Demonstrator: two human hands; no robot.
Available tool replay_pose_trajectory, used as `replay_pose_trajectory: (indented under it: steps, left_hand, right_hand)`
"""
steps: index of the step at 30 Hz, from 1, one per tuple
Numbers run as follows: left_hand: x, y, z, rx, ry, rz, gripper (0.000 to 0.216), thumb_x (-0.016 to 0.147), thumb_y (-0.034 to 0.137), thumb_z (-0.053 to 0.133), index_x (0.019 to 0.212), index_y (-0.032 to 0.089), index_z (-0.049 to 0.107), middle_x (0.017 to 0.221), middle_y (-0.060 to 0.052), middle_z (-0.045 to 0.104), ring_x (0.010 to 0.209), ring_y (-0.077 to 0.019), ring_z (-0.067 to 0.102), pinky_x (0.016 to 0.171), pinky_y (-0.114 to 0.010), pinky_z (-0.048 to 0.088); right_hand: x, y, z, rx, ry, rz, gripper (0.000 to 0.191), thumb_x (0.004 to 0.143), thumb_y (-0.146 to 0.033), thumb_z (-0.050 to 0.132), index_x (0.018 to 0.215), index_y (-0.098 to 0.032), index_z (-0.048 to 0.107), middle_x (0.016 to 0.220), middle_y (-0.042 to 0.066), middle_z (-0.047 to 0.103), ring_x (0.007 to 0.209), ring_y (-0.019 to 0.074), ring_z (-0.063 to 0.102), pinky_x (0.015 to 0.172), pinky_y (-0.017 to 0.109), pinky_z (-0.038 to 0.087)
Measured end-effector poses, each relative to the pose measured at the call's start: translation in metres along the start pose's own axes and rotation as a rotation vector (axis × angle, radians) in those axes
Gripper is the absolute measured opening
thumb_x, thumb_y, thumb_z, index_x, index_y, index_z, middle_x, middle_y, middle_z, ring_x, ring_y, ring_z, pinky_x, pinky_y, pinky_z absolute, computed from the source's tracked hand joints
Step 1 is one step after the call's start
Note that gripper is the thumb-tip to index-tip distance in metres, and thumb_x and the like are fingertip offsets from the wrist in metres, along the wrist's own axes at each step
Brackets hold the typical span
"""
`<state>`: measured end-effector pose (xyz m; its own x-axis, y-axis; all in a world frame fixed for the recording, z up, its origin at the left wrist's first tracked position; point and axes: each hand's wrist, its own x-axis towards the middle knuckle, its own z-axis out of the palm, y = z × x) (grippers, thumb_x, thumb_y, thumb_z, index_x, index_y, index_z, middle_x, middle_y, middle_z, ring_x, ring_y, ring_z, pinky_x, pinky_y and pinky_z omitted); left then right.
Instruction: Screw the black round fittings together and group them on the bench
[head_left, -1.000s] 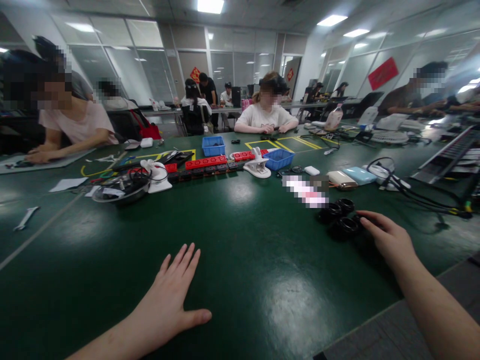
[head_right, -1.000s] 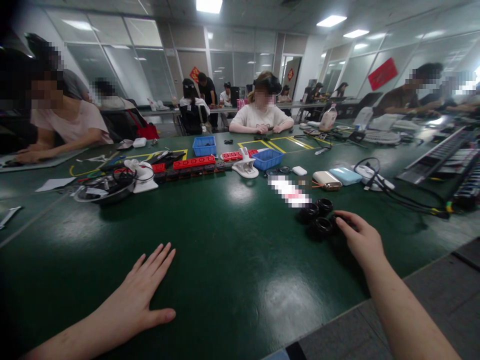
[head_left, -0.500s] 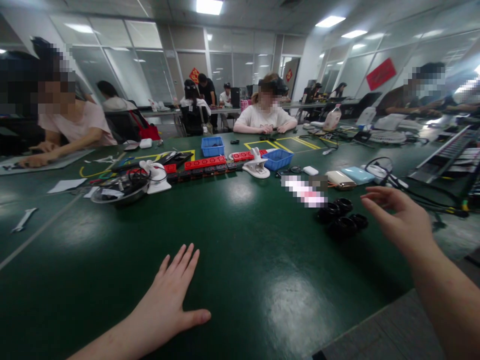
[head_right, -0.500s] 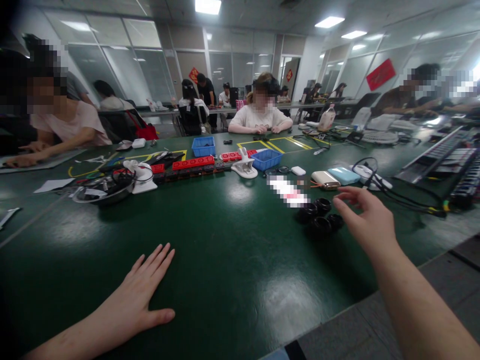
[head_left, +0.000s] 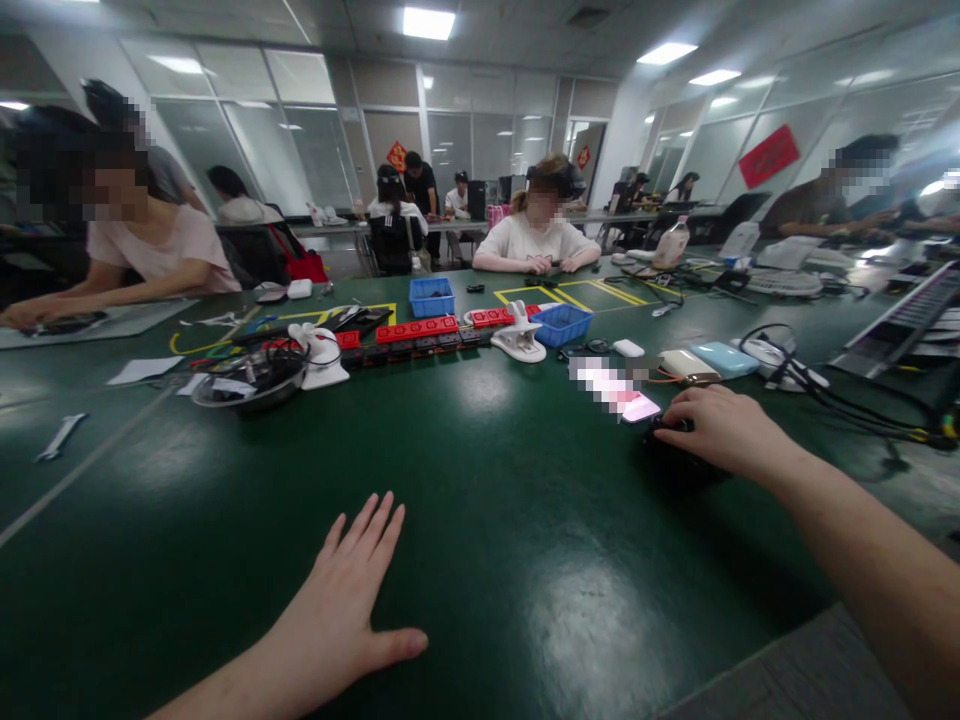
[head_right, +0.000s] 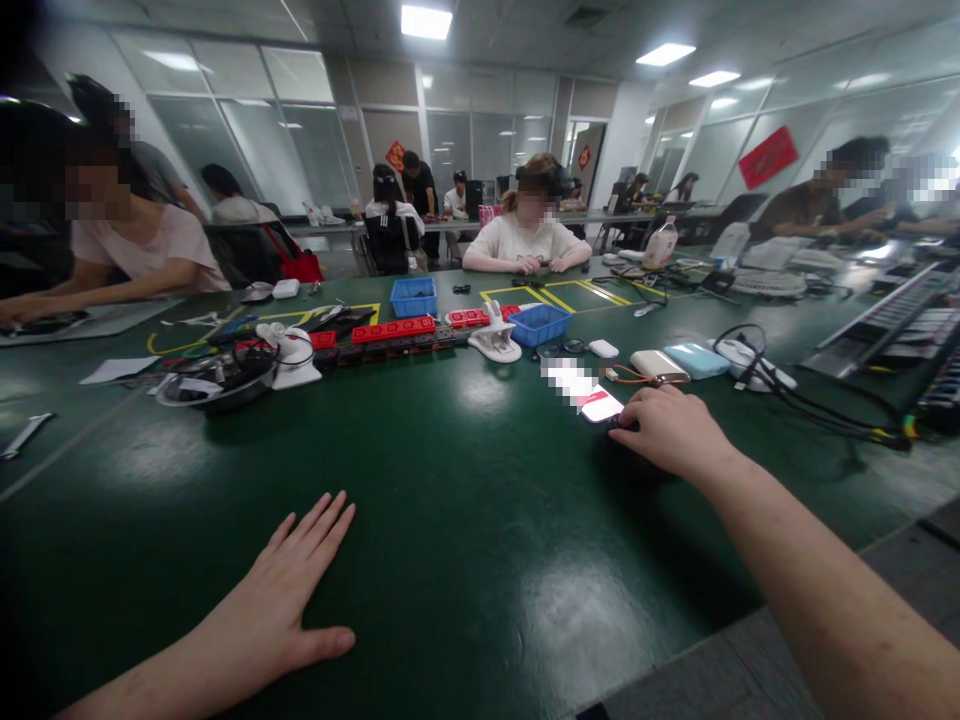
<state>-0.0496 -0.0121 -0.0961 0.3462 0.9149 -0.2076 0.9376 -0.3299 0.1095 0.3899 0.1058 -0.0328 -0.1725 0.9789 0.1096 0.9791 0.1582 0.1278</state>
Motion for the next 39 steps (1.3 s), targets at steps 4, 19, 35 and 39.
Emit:
replay_pose_trajectory:
  steps: [4,19,35,39]
  left_hand:
    - [0.000,0.003,-0.004,0.011,-0.038,-0.015,0.104,0.064,0.077,0.044,0.140,0.016,0.008,0.145,-0.012,0.001,0.132,-0.0335,0.005,0.105,-0.054,0.012]
    - [0.000,0.003,-0.004,0.009,-0.043,-0.011,0.106,0.064,0.081,0.038,0.140,0.015,0.007,0.145,-0.011,0.000,0.132,-0.0330,0.004,0.104,-0.055,0.012]
    - [0.000,0.005,-0.006,0.014,-0.042,-0.010,0.106,0.064,0.082,0.038,0.141,0.014,0.009,0.145,-0.014,0.001,0.132,-0.0333,0.005,0.104,-0.055,0.012]
    - [-0.001,0.002,-0.002,0.016,-0.002,0.014,0.104,0.065,0.081,0.038,0.141,0.016,0.008,0.145,-0.013,0.002,0.132,-0.0332,0.006,0.104,-0.055,0.013]
  right_hand:
    - [0.005,0.000,0.003,-0.017,-0.061,-0.019,0.021,0.071,-0.038,0.057,0.074,-0.021,0.069,0.096,0.005,0.063,0.088,0.0248,0.054,0.068,0.033,0.040]
    - [0.013,0.000,-0.001,0.026,-0.275,0.102,0.021,0.075,-0.039,0.055,0.076,-0.022,0.069,0.077,0.005,0.066,0.072,0.0207,0.058,0.056,0.027,0.037]
    - [0.010,-0.013,-0.014,0.035,-0.315,0.053,0.022,0.078,-0.034,0.052,0.080,-0.019,0.068,0.076,0.005,0.066,0.071,0.0187,0.059,0.056,0.026,0.037]
    - [0.006,-0.032,-0.020,0.064,-0.306,-0.030,0.021,0.078,-0.034,0.053,0.077,-0.019,0.068,0.074,0.004,0.066,0.068,0.0174,0.059,0.055,0.025,0.037]
